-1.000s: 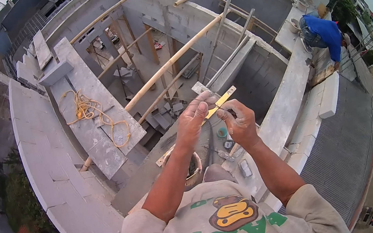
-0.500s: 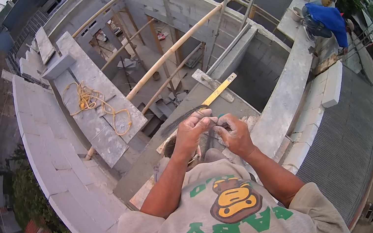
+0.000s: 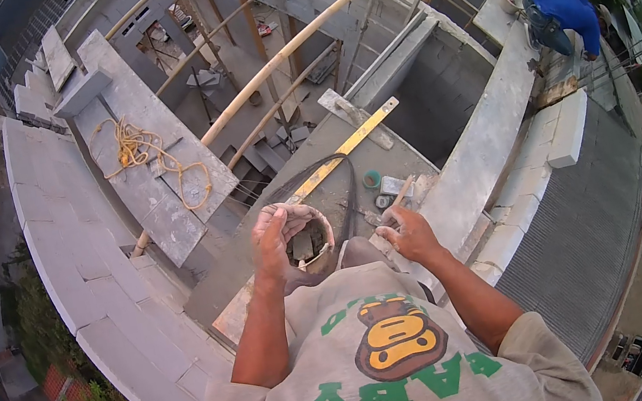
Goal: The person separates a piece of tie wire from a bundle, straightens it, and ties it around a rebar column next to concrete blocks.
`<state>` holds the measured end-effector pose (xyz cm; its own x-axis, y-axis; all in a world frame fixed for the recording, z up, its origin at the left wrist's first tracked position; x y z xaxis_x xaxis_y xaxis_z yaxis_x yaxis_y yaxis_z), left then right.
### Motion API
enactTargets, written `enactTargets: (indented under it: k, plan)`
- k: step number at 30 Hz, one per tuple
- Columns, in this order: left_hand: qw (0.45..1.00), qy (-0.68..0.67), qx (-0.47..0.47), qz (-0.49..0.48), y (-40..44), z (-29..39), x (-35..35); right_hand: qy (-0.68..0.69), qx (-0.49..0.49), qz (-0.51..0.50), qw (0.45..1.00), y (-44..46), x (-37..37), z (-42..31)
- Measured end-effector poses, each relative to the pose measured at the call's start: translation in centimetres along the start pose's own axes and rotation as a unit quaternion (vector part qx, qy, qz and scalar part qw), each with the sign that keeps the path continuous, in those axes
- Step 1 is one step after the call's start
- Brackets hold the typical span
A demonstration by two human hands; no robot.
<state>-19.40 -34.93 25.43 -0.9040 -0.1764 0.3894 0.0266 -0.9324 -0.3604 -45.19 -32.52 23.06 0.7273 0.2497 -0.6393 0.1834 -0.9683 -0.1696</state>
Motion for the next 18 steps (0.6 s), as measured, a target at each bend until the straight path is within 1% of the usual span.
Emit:
enactTargets:
  k: [2, 4, 5, 6, 8, 11, 12, 14, 15, 17, 18]
  plan:
    - [0.997, -0.046, 0.026, 0.048, -0.3, 1.0, -3.7, -0.036, 0.109, -0.056, 0.992, -0.5, 1.6, 5.0]
    - [0.989, -0.049, 0.054, 0.129, -0.7, 1.6, -8.7, -0.067, 0.154, -0.092, 0.981, -0.4, 2.8, 8.4]
    - [0.976, -0.084, 0.057, 0.191, -1.3, 2.1, -10.6, -0.084, 0.175, -0.109, 0.975, -0.2, 3.5, 10.0]
    - [0.959, -0.118, 0.063, 0.251, -1.8, 2.9, -12.4, -0.099, 0.169, -0.099, 0.976, 0.3, 4.2, 11.6]
    - [0.939, -0.125, 0.093, 0.306, -2.5, 3.5, -17.0, -0.127, 0.155, -0.075, 0.977, 2.0, 6.3, 14.6]
    - [0.910, -0.018, 0.102, 0.402, -3.7, 2.6, -23.8, -0.105, 0.222, -0.108, 0.963, 7.1, 9.7, 18.9]
    - [0.900, 0.016, 0.099, 0.424, -3.8, 1.6, -25.6, -0.123, 0.212, -0.110, 0.963, 9.5, 11.4, 21.3]
    - [0.889, 0.087, 0.045, 0.447, -3.7, -0.6, -28.0, -0.155, 0.199, -0.124, 0.960, 13.6, 15.7, 26.8]
    - [0.873, 0.197, 0.025, 0.446, -3.4, -1.8, -29.3, -0.183, 0.206, -0.141, 0.951, 16.1, 17.6, 29.0]
    - [0.806, 0.412, -0.015, 0.424, -2.9, -4.2, -31.7, -0.225, 0.217, -0.171, 0.934, 21.1, 22.0, 33.8]
    - [0.792, 0.445, -0.025, 0.417, -2.2, -5.8, -32.9, -0.241, 0.222, -0.180, 0.928, 23.7, 24.4, 36.4]
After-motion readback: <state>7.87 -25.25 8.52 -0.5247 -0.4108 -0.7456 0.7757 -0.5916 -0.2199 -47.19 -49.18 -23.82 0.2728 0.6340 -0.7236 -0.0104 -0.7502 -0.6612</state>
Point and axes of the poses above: each hand's wrist, its own y-axis towards the middle knuckle, its own x-axis out of the palm, z = x × y, the point moved 6 cm from there along y, towards the middle knuckle
